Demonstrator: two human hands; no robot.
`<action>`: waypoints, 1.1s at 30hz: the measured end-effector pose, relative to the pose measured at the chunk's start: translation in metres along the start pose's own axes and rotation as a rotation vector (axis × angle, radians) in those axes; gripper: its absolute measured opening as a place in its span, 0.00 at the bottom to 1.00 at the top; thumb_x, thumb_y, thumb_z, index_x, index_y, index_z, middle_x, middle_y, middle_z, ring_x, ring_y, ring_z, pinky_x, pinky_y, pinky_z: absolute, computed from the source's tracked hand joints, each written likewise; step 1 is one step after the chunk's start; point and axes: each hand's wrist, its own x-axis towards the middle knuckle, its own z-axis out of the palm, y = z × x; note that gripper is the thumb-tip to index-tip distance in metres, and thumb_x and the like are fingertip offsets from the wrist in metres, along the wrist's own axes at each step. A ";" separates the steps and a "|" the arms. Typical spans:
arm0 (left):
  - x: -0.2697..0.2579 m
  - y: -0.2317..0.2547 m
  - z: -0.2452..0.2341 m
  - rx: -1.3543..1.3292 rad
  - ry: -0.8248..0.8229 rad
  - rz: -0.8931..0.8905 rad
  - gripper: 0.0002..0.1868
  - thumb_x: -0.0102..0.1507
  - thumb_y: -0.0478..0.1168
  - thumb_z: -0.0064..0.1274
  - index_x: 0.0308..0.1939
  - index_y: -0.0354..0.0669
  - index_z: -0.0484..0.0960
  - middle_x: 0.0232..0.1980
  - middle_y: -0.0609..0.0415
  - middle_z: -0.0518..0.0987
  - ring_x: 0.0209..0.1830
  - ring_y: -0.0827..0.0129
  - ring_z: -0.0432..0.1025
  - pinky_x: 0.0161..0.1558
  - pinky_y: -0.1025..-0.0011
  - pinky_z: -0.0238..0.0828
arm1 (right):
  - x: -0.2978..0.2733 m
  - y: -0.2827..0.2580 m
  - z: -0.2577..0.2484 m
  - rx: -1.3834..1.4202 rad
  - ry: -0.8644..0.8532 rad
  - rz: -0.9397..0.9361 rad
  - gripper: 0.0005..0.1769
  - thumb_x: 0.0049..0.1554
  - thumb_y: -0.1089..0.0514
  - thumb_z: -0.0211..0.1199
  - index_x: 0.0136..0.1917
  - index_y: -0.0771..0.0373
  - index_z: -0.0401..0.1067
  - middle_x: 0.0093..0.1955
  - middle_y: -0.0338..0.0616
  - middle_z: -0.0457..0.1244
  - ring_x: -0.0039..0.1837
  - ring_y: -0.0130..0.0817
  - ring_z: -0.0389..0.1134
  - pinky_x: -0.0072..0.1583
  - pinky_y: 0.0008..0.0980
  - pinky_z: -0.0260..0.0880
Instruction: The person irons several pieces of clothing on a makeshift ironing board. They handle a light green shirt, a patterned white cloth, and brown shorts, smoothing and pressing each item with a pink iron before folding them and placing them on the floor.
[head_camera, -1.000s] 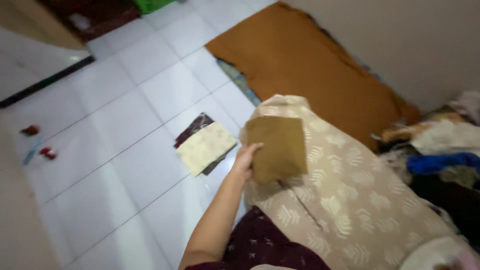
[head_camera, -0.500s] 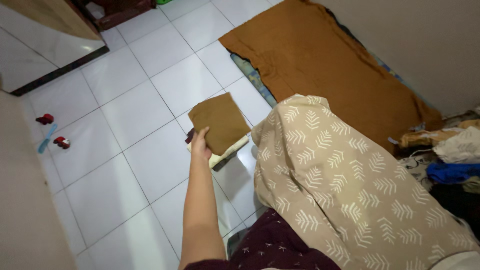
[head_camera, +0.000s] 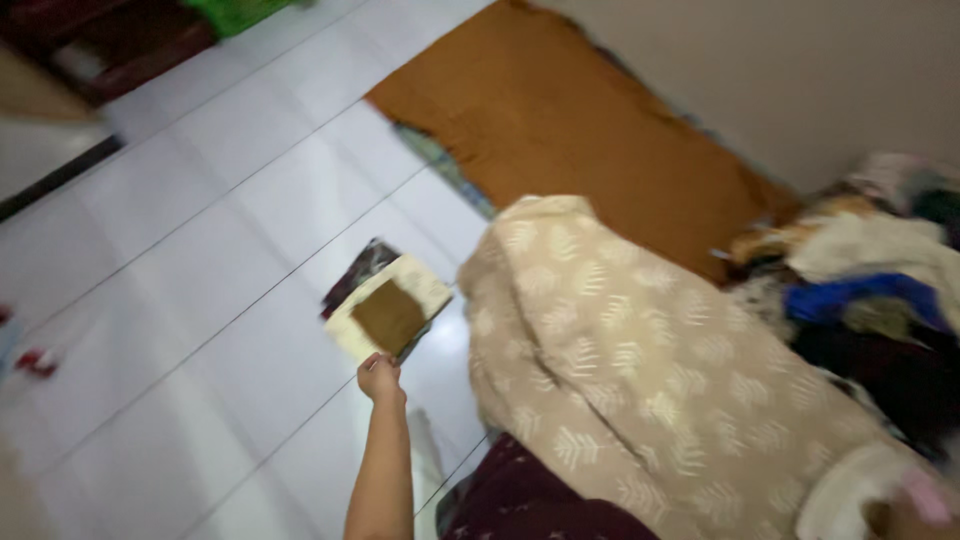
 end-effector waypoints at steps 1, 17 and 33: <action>-0.008 -0.002 0.011 -0.014 -0.090 0.059 0.13 0.61 0.29 0.55 0.49 0.39 0.74 0.43 0.49 0.80 0.38 0.67 0.75 0.37 0.68 0.70 | 0.005 -0.004 0.002 0.001 -0.008 -0.008 0.29 0.57 0.46 0.63 0.62 0.70 0.69 0.37 0.60 0.71 0.37 0.52 0.74 0.45 0.50 0.72; -0.366 -0.052 0.154 1.373 -1.476 1.484 0.35 0.56 0.53 0.55 0.67 0.49 0.74 0.78 0.38 0.59 0.78 0.34 0.46 0.69 0.35 0.36 | -0.052 0.035 -0.050 -0.218 0.499 -0.097 0.35 0.50 0.43 0.67 0.64 0.65 0.68 0.47 0.59 0.68 0.48 0.56 0.70 0.50 0.53 0.68; -0.466 -0.102 0.238 1.644 -1.602 1.420 0.41 0.64 0.65 0.41 0.78 0.58 0.54 0.83 0.47 0.40 0.82 0.39 0.28 0.73 0.33 0.19 | -0.026 -0.083 0.110 -0.078 0.280 -0.505 0.30 0.54 0.49 0.61 0.66 0.62 0.64 0.71 0.58 0.59 0.72 0.59 0.54 0.68 0.58 0.50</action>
